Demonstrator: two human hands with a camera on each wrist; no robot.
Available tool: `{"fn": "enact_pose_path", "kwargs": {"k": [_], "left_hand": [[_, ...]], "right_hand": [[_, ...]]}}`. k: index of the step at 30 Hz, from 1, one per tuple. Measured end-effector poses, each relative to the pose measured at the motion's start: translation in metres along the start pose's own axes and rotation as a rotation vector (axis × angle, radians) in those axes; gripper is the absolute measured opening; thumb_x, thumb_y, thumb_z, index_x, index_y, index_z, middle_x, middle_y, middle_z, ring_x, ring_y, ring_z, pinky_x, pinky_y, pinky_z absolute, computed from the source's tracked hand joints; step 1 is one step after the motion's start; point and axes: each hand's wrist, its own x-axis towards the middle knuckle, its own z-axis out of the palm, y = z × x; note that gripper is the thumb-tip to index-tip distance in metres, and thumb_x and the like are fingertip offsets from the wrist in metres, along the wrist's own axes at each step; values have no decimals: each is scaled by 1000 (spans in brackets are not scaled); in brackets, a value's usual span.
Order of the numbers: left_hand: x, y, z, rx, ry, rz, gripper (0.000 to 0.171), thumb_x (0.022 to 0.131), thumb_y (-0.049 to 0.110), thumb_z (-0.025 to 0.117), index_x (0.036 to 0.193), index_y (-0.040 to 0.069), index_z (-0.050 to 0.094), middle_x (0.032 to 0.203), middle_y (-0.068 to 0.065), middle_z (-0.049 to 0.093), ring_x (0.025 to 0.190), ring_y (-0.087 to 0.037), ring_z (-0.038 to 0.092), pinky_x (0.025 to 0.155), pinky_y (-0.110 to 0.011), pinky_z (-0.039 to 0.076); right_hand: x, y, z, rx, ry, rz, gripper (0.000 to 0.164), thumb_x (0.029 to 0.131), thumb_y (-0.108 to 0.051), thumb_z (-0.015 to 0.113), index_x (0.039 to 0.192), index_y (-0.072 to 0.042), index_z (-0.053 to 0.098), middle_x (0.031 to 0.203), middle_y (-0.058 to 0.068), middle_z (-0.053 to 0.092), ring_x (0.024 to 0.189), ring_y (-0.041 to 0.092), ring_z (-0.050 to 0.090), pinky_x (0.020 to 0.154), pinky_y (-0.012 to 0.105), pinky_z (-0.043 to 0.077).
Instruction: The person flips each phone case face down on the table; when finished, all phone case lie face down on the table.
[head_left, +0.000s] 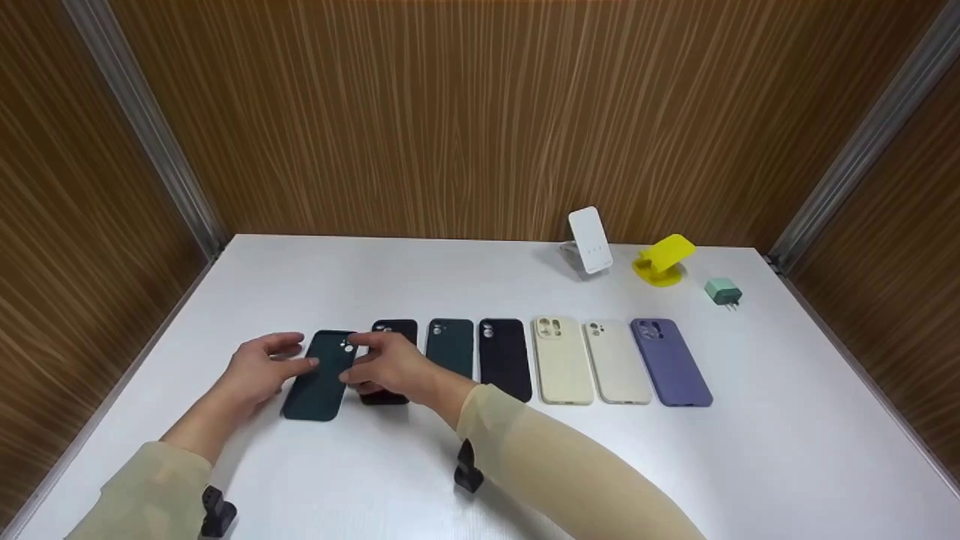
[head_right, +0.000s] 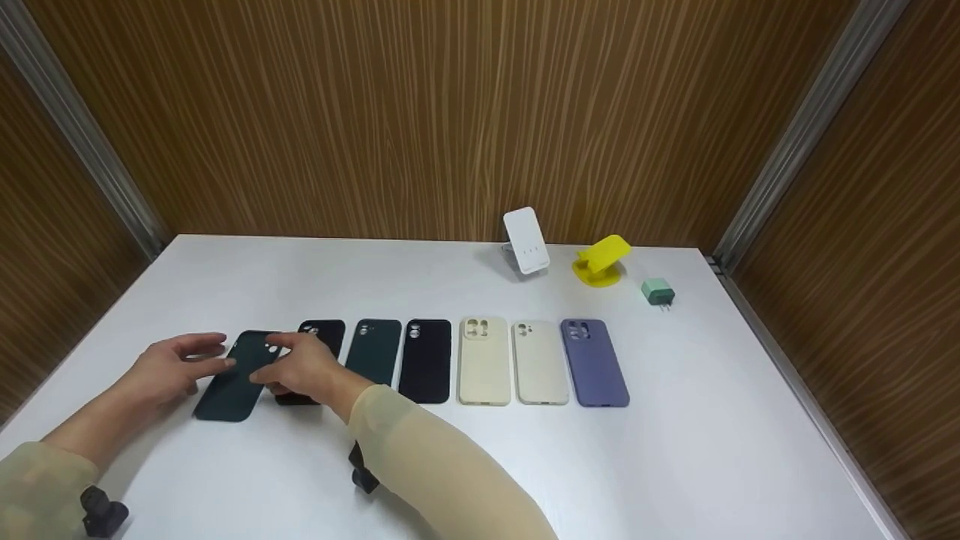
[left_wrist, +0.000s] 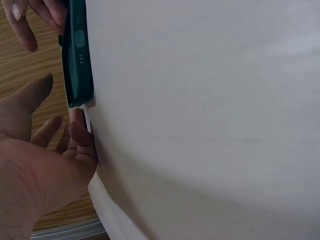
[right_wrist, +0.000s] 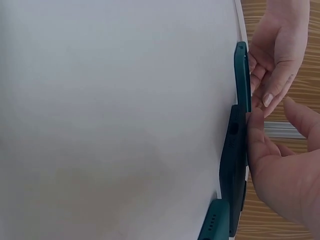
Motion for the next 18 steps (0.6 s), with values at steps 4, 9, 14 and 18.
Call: {"fn": "enact_pose_path", "kwargs": {"k": [4, 9, 14, 18], "left_hand": [[1, 2, 1, 0, -8, 2, 76, 100, 29, 75, 161, 0, 39, 159, -28, 45, 146, -43, 44, 102, -52, 50], [3, 1, 1, 2, -5, 13, 75, 100, 29, 75, 160, 0, 40, 154, -28, 51, 139, -43, 52, 90, -41, 52], [4, 1, 2, -39, 24, 27, 71, 101, 25, 75, 160, 2, 43, 153, -26, 54, 129, -37, 58, 80, -34, 51], [4, 5, 4, -96, 67, 45, 66, 100, 19, 74, 158, 4, 47, 150, -24, 56, 116, -27, 58, 72, -30, 50]], "right_hand": [[1, 0, 2, 3, 9, 16, 66, 89, 3, 81, 151, -2, 57, 109, 11, 77, 99, 24, 76, 89, 41, 62], [1, -1, 3, 24, 10, 31, 64, 90, 2, 81, 150, -3, 58, 114, 12, 77, 102, 23, 76, 93, 43, 61], [-1, 0, 2, 29, 14, 33, 61, 92, 0, 80, 149, -5, 60, 109, 8, 76, 103, 23, 76, 94, 44, 60], [-1, 0, 0, 34, 3, 33, 60, 93, -2, 80, 150, -6, 60, 107, 7, 74, 104, 23, 75, 94, 44, 60]]}}
